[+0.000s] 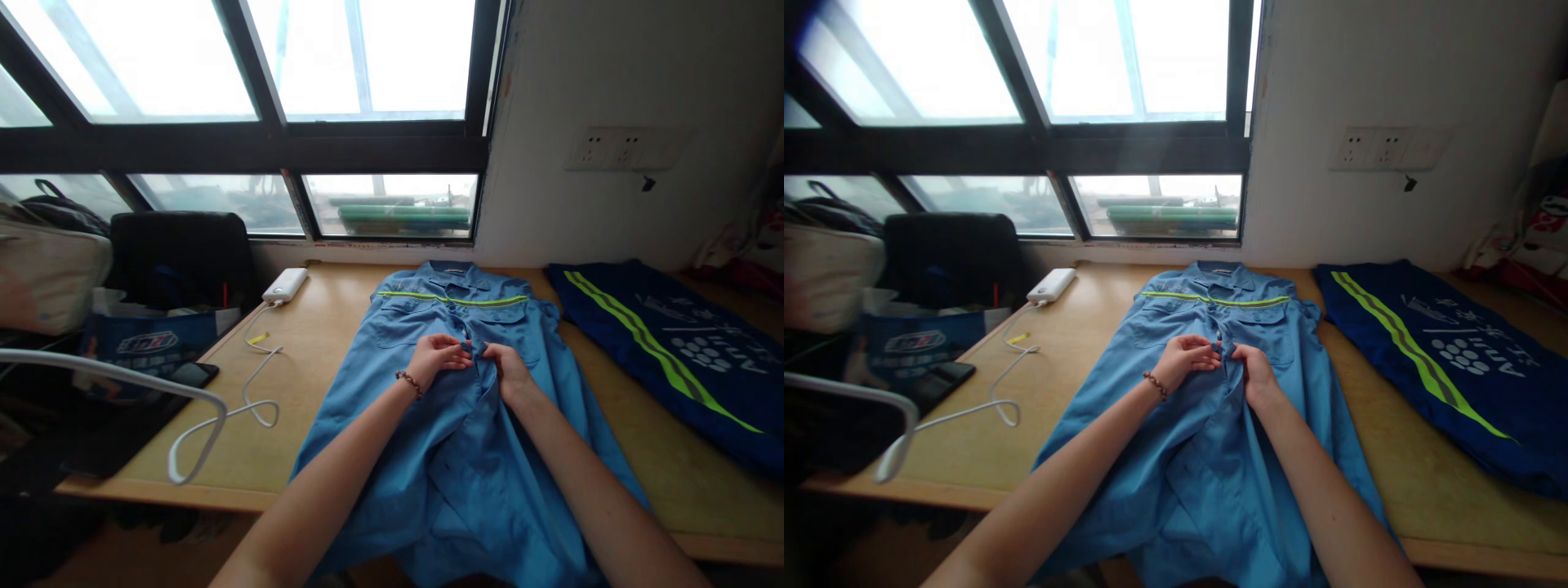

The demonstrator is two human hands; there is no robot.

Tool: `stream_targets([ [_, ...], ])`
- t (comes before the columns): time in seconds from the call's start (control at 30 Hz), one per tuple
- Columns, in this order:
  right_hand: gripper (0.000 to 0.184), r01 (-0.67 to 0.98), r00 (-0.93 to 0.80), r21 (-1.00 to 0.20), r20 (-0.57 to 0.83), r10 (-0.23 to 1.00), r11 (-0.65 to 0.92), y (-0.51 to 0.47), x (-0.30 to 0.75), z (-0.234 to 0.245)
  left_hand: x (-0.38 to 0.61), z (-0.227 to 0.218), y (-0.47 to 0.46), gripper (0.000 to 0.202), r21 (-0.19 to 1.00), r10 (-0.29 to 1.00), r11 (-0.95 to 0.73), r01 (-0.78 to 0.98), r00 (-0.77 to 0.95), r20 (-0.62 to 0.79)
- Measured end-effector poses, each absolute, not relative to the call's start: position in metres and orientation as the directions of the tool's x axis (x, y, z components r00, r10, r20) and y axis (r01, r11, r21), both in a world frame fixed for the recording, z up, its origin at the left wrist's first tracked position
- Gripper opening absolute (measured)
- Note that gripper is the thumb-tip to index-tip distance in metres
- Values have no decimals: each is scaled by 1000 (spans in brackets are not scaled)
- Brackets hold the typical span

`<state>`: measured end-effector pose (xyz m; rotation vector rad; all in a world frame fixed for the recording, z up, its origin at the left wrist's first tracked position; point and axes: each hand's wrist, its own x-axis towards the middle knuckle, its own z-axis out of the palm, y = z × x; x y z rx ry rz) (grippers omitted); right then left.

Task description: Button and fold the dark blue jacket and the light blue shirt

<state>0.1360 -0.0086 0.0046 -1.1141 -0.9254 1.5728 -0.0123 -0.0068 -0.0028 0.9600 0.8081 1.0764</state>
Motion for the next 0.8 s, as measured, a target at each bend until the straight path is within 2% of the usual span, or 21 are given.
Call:
stream_targets([
  [0.13,30,-272,-173,-899,-304,937,-342,-10,135,9,-13,-7,-6,31,924,956,172,-340,285,-73],
  [0.4,19,-308,-123,-903,-275,954,-300,-8,133,4,-15,-6,-5,31,937,970,157,-310,228,-87],
  [0.5,25,-252,-58,-950,-175,983,-184,-9,133,-4,-15,-5,-4,30,950,974,164,-264,195,-114],
  [0.6,31,-93,28,-996,-10,1000,-7,-9,133,-9,-15,-6,-3,29,955,976,162,-247,182,-118],
  [0.8,25,231,85,-955,212,974,187,-15,129,-3,-15,-8,-1,28,959,976,163,-232,180,-123],
])
